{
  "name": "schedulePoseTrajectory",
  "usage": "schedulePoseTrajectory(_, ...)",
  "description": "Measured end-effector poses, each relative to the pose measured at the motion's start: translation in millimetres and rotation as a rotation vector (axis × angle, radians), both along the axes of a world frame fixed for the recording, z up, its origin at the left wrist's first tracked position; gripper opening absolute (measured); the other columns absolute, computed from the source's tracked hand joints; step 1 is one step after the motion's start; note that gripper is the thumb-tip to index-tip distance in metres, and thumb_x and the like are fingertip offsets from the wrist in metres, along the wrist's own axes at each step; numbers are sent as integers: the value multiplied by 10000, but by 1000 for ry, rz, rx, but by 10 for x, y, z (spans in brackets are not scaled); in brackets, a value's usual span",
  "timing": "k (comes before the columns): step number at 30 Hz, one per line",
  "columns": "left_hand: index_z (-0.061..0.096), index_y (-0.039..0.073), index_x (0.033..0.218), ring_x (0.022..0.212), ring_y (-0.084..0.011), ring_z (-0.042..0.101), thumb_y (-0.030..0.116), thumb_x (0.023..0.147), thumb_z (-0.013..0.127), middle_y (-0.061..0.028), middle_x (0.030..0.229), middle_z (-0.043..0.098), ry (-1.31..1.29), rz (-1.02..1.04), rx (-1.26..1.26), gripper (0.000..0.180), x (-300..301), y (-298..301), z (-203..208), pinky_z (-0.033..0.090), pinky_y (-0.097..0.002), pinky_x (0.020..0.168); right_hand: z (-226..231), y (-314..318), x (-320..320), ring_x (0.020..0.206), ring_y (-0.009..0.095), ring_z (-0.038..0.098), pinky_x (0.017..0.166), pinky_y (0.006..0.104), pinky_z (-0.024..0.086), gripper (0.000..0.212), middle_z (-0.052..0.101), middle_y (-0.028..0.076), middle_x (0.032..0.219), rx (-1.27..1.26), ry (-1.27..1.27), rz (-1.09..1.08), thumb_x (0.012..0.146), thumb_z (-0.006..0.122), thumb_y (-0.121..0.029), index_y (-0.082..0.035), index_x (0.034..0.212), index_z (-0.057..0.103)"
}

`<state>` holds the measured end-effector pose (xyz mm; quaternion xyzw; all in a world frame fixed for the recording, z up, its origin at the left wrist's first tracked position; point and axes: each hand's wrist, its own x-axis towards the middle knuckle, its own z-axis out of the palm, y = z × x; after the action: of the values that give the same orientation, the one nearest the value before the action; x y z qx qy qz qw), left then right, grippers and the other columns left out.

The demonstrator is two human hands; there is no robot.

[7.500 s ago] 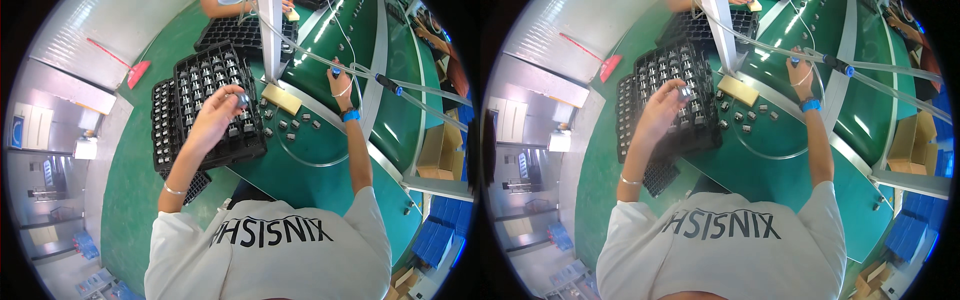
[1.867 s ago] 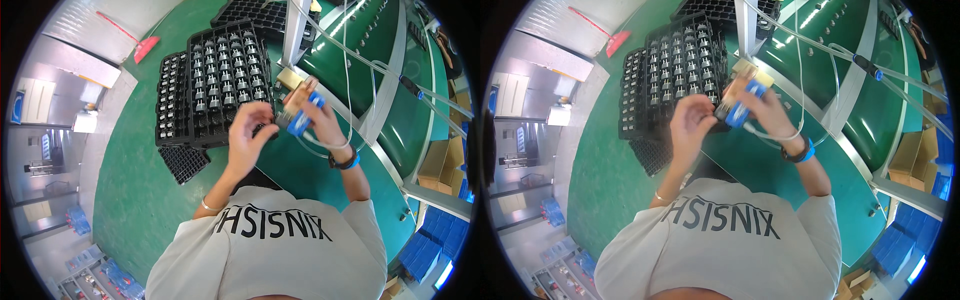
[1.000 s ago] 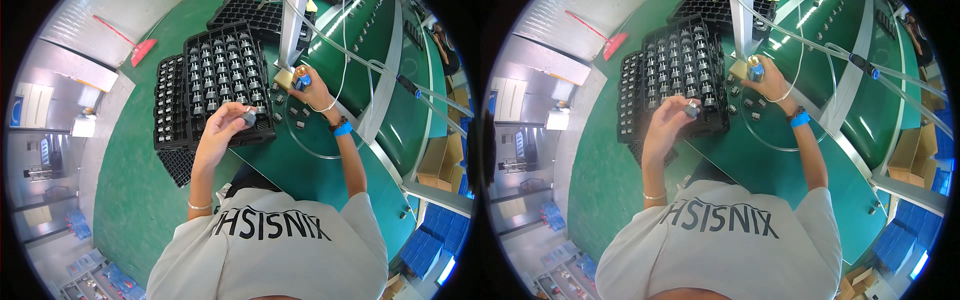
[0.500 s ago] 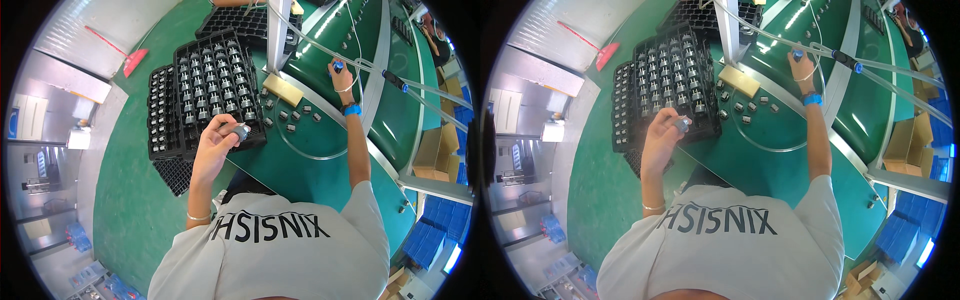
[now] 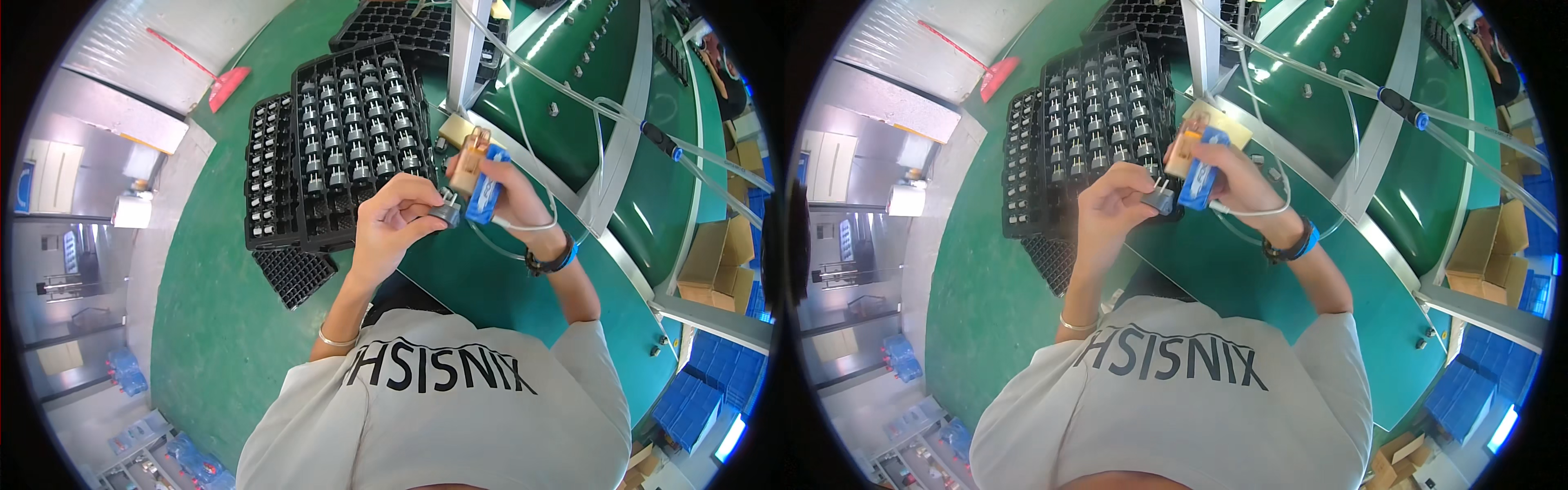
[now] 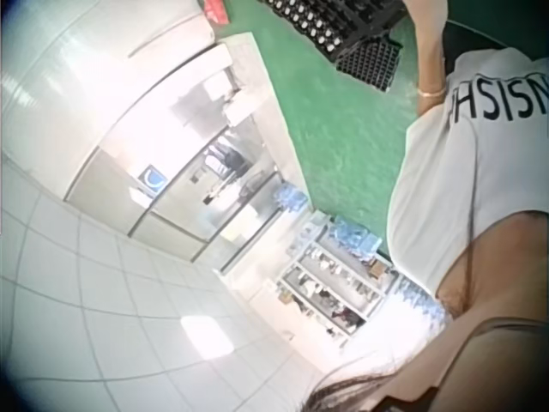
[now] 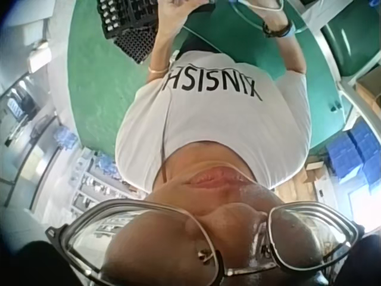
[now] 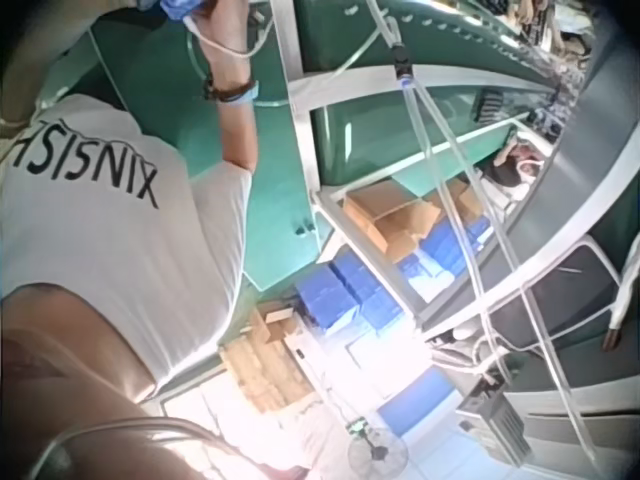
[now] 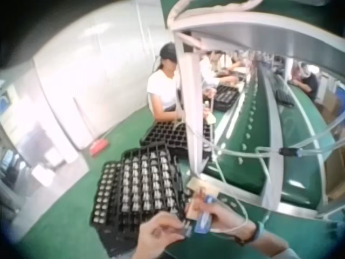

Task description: Assembling electronic components by testing them with a handheld device and placing them into a component tray.

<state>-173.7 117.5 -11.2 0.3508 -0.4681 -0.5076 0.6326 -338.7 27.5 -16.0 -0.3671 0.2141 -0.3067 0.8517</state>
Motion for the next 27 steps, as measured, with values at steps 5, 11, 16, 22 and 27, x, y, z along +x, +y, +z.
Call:
schedulePoseTrajectory(5,580,-55,887,832,-161,558,-86,688,642,-103,950,508,-89,-25,-56,211,-21,-1,2,497,-258,756,53,75,-28,939,174,548,825,288,442,379,543,107,1043,-52,66,39,846,481,-233,18,1129,451)
schedulePoseTrajectory(11,562,-38,932,874,-171,536,-99,663,652,-98,950,515,-287,82,-143,290,-69,97,-95,477,-274,775,4,179,-31,939,186,552,832,294,447,349,544,113,1042,-65,205,95,850,479,-195,7,1132,452)
schedulePoseTrajectory(16,552,18,971,798,-160,558,-29,663,678,-76,911,546,-519,397,-83,336,-49,13,-62,477,-266,711,-228,-88,-106,924,158,554,799,274,443,325,561,90,1003,-222,316,-239,846,515,-183,0,1111,467)
schedulePoseTrajectory(22,591,67,917,878,-242,498,63,663,670,-64,918,539,-1113,397,-24,265,252,-89,-21,424,-324,776,-850,-795,-268,747,88,538,661,239,447,340,571,41,860,-892,625,-415,798,594,-153,30,1066,492)
schedulePoseTrajectory(27,571,58,879,842,-235,483,55,697,638,-58,890,504,-1276,327,-23,194,151,-202,-104,427,-333,742,-799,-767,-73,723,224,594,655,320,455,419,592,134,813,-1160,868,-433,756,627,-191,21,1083,472)
